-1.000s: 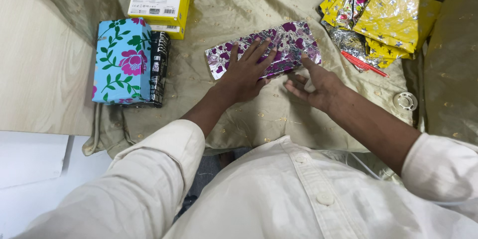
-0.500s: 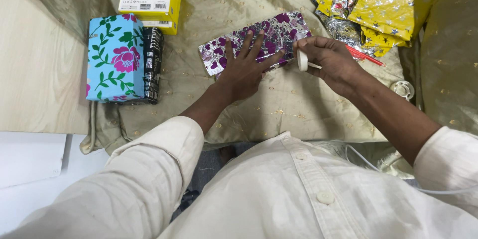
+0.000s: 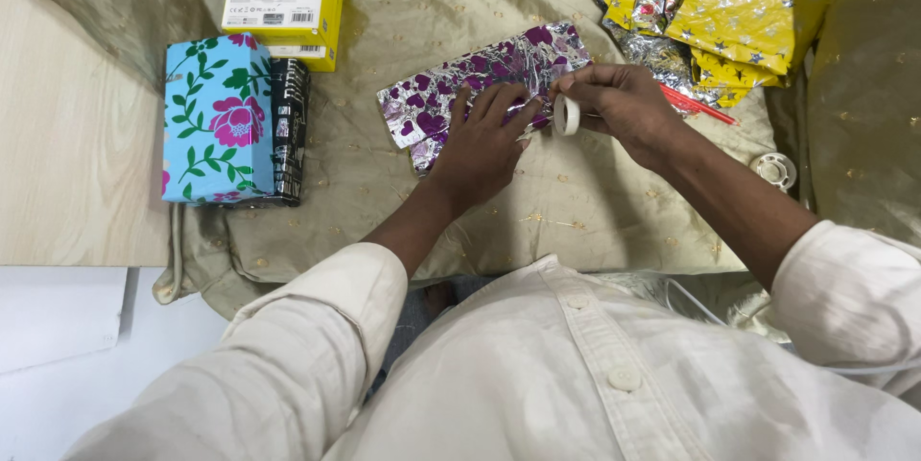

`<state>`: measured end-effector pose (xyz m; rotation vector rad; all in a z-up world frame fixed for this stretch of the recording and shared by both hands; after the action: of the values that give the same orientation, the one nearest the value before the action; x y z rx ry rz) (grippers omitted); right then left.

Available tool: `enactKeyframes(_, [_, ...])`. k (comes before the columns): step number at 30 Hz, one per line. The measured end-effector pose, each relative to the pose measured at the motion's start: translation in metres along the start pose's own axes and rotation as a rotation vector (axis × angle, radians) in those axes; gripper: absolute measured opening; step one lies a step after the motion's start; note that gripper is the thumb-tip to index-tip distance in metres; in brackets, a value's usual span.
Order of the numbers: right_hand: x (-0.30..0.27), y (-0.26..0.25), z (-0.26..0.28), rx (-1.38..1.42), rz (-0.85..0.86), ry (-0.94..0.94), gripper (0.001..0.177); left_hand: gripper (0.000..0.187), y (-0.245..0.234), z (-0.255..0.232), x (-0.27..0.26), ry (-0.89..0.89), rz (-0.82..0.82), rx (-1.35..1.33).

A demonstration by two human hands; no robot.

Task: The person wraps a small yellow box in silver foil with purple patterns, folds the edges, and secures them with clear tape. They use a red pen to cut the tape and adjust the package to ensure it is neatly sealed.

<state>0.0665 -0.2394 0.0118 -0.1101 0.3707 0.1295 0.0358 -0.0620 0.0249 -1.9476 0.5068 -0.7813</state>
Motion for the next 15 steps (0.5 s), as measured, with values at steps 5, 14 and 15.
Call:
enactKeyframes(5, [0.015,-0.003,0.008,-0.152,0.01,-0.008,0.018,0.044,0.001,-0.001,-0.001,-0.084,-0.063,-0.078])
enactKeyframes(14, [0.027,0.0,0.023,-0.222,0.088,-0.107,0.019,0.049,0.004,-0.008,-0.003,-0.012,-0.074,0.023])
enactKeyframes(15, [0.028,-0.001,0.024,-0.231,0.078,-0.097,0.018,0.049,0.005,-0.008,-0.003,-0.018,-0.074,0.029])
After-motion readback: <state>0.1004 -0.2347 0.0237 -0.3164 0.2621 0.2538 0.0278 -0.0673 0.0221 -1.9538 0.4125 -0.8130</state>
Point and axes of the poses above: each hand's wrist, its own x-axis towards the middle knuckle, its own y-axis out of the palm, z = x × y, the point moved 8 cm from there along x, towards the middle knuckle, and after that the axes turned 3 degrees about z, right-handed, at the moved point
